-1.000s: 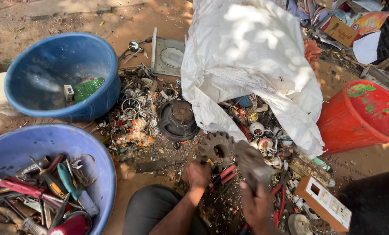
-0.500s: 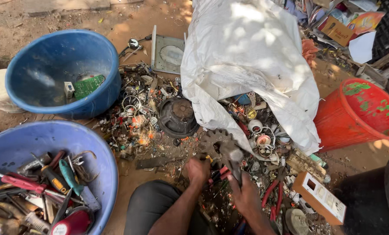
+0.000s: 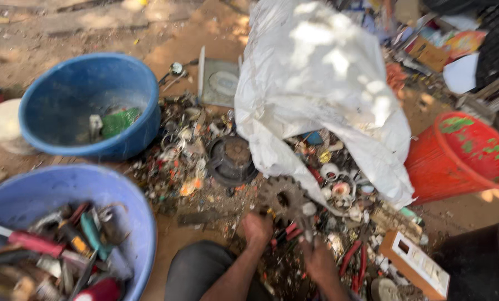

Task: The person sits on the ground and uses pliers and a hammer to disassemble small electronic components. They repeatedly strike a component held in pliers against a metal gear to break it apart, then use a screwdriver to pry open a white plastic housing.

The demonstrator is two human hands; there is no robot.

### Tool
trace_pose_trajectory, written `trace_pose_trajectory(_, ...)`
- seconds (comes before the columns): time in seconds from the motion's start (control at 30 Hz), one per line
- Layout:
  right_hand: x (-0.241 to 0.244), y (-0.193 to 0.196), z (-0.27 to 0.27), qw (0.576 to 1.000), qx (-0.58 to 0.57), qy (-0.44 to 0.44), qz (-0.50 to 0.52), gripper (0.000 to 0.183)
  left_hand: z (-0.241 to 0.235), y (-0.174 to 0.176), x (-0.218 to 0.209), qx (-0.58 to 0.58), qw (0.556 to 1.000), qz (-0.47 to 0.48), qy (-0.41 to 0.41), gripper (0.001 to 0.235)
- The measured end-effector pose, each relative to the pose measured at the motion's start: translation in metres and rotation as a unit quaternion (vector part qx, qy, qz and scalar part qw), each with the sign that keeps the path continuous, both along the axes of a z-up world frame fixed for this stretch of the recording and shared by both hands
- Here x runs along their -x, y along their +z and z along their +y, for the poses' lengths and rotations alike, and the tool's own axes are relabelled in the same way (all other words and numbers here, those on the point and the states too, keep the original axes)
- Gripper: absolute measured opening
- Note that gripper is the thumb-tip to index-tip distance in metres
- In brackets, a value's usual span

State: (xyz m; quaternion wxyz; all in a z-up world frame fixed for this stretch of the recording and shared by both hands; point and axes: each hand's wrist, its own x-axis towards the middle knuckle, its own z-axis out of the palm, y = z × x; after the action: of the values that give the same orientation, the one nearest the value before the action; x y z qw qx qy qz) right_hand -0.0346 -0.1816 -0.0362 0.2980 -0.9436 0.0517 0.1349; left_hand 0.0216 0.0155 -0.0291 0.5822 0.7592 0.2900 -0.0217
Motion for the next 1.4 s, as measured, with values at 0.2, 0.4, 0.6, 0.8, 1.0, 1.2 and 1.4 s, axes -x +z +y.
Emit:
trace_pose_trajectory(0.2, 0.035, 0.005, -0.027, 0.986, -0.141, -0.072, -0.045, 0.043, -0.018, -0.019, 0.021, -0.179, 0.971, -0.099, -0.124, 0.019)
trace_pose_trajectory(0.4, 0.022, 0.014, -0.007, 0.988, -0.109, -0.009, -0.105, 0.042, -0.022, -0.047, 0.03, -0.292, 0.915, -0.207, -0.188, 0.029)
trace_pose_trajectory(0.6, 0.008, 0.011, 0.01, 0.998, 0.019, 0.049, -0.029, 0.043, -0.025, -0.054, 0.034, -0.292, 0.914, -0.194, -0.202, 0.031)
trace_pose_trajectory(0.8, 0.019, 0.036, 0.01, 0.99, -0.125, -0.034, -0.05, 0.039, -0.024, -0.051, 0.032, -0.268, 0.925, -0.176, -0.201, 0.031)
trace_pose_trajectory(1.0, 0.012, 0.028, 0.016, 0.979, -0.097, 0.029, -0.174, 0.038, -0.023, -0.043, 0.031, -0.261, 0.93, -0.171, -0.195, 0.032)
trace_pose_trajectory(1.2, 0.004, 0.005, 0.014, 0.998, -0.025, -0.04, 0.034, 0.043, -0.02, -0.039, 0.029, -0.231, 0.947, -0.129, -0.184, 0.035)
trace_pose_trajectory(1.4, 0.009, -0.006, 0.006, 0.998, -0.013, 0.01, -0.056, 0.043, -0.02, -0.028, 0.026, -0.223, 0.947, -0.157, -0.171, 0.037)
